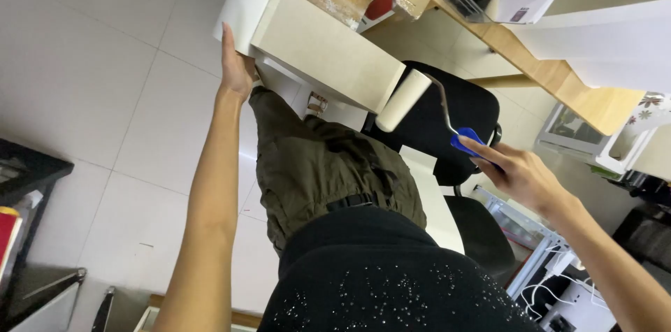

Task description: Applying adhesive paper to a white board and smoothing it out with a tool.

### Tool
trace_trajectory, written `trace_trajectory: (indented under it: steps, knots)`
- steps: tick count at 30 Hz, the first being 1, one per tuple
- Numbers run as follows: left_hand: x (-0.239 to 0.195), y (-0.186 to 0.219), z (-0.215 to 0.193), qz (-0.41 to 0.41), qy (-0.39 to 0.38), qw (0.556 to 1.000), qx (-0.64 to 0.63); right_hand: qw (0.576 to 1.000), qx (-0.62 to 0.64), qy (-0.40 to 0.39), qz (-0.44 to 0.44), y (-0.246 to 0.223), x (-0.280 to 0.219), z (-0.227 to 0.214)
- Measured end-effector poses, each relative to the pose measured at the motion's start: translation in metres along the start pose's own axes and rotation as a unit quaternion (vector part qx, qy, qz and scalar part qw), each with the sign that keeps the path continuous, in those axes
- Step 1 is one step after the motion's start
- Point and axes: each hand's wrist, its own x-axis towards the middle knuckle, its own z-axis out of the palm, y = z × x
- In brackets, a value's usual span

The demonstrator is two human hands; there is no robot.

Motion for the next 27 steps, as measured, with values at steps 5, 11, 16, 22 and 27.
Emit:
trace_trajectory:
  steps: [5, 11, 16, 22, 27]
  knots:
    - [0.013, -0.007, -0.017, 0.048, -0.044, 0.997, -0.031, 0.997, -0.033, -0.065, 0.013, -0.057, 0.111, -0.017]
    - [-0.005, 0.015, -0.002, 0.019, -0.071, 0.997, 0.004, 0.998, -0.033, -0.016, -0.057, -0.127, 0.225, -0.031]
    - [-0.003, 0.008, -0.007, 0.026, -0.078, 0.996, -0.023, 0.994, -0.027, 0.019, -0.104, -0.083, 0.207, -0.009]
    - [-0.002, 0.01, -0.008, 0.0, -0.057, 0.998, 0.014, 0.994, 0.007, -0.095, 0.046, -0.014, 0.071, -0.036]
    - [-0.005, 0.017, -0.004, -0.03, -0.075, 0.996, 0.046, 0.971, -0.013, -0.157, 0.182, -0.025, 0.055, -0.063]
